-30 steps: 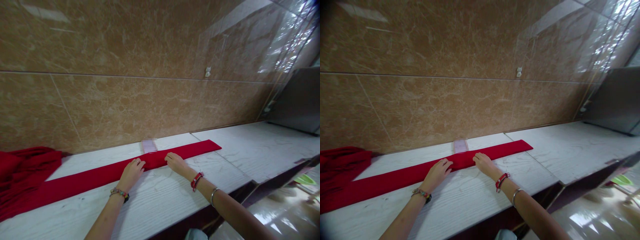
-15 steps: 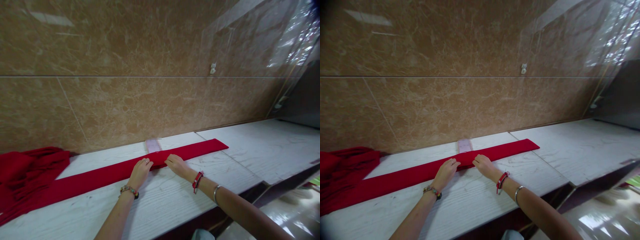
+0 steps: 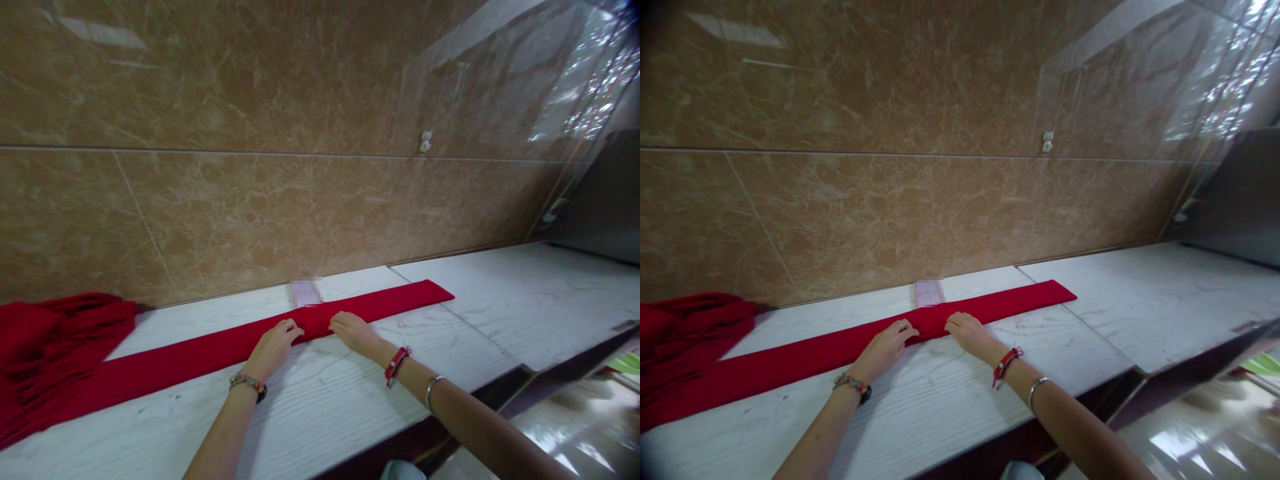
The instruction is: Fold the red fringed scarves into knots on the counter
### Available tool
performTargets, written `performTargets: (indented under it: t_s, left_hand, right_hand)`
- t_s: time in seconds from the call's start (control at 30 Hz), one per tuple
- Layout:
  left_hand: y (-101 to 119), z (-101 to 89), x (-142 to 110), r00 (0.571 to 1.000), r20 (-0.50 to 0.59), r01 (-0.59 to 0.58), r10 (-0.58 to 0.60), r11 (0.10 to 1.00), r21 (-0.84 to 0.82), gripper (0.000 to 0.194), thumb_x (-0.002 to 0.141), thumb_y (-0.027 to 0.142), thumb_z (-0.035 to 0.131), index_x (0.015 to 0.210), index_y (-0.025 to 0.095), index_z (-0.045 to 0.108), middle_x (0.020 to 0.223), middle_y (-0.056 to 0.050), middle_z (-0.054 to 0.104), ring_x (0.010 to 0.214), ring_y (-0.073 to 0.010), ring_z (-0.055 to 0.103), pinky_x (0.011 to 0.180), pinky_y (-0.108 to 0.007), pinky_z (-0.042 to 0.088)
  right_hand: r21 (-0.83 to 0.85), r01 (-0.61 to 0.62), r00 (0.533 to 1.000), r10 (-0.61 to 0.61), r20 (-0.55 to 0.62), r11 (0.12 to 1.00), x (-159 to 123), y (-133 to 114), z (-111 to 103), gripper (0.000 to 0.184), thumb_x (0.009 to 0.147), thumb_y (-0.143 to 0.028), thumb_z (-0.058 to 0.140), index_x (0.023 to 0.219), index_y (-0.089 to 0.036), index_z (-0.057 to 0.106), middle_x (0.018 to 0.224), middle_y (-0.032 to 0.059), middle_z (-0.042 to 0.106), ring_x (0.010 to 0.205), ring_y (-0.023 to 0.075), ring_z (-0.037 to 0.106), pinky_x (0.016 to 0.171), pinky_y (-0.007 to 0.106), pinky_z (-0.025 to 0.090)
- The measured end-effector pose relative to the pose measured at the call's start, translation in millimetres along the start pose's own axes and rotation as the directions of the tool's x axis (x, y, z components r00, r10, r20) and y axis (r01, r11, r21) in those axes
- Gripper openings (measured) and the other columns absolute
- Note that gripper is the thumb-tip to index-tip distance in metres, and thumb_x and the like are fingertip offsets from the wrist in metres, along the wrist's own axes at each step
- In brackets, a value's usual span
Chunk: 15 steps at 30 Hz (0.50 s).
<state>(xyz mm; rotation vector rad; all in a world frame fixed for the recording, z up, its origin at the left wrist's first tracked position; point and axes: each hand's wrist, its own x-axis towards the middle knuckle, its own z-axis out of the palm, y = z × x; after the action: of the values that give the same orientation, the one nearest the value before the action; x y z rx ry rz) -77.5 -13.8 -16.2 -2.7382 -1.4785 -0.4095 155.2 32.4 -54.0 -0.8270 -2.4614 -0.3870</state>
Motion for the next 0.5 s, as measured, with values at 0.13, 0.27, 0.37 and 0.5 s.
performTargets:
  t_s: [0.13,0.27,0.37,0.5]
  left_hand:
    - [-4.0,-2.3,-1.8,1.0,-0.008,0.011,-0.011,0.999,0.04,0.048,0.074,-0.003,0.035,0.111,0.022,0.053,0.109,-0.003,0.052,0.1,-0.0143,0.047,0.086,-0.025,0.04]
    - [-5.8,-7.4,-4.2,0.998,-0.041,0.06,-0.055,0.989,0.133,0.043,0.076,-0.002,0.035,0.105,0.02,0.057,0.107,-0.005,0.054,0.098,-0.0163,0.047,0.084,-0.028,0.042]
    - [-8.9,-9.7,-11.5,0.999,-0.005,0.047,-0.047,0.975,0.215,0.041,0.078,0.0,0.035,0.108,0.02,0.056,0.109,-0.006,0.054,0.1,-0.0185,0.047,0.083,-0.031,0.043]
    - [-19.1,-9.1,-27.8,0.998,0.063,-0.035,0.018,0.962,0.271,0.052,0.078,-0.001,0.033,0.122,0.024,0.045,0.118,-0.006,0.051,0.108,-0.0171,0.044,0.088,-0.032,0.042]
  right_hand:
    - [0.053,0.001,1.0,-0.002,0.022,0.999,-2.3,0.0,-0.9,0.022,0.085,-0.012,0.043,0.098,-0.013,0.061,0.104,0.01,0.062,0.098,0.0181,0.055,0.084,0.032,0.044]
    - [0.055,0.029,0.993,-0.036,0.114,0.998,-3.2,-0.3,-4.5,0.029,0.083,-0.006,0.042,0.106,-0.01,0.058,0.108,0.0115,0.061,0.101,0.018,0.056,0.087,0.031,0.044]
    - [0.029,0.057,0.987,-0.06,0.149,0.998,-3.1,-1.1,-8.0,0.031,0.081,-0.003,0.043,0.108,-0.008,0.057,0.109,0.0121,0.061,0.102,0.0182,0.056,0.088,0.03,0.044]
    - [-0.031,0.11,0.982,-0.104,0.157,0.993,-1.7,-1.5,-11.1,0.033,0.081,-0.003,0.044,0.111,-0.008,0.056,0.11,0.0119,0.06,0.1,0.0186,0.056,0.088,0.03,0.045]
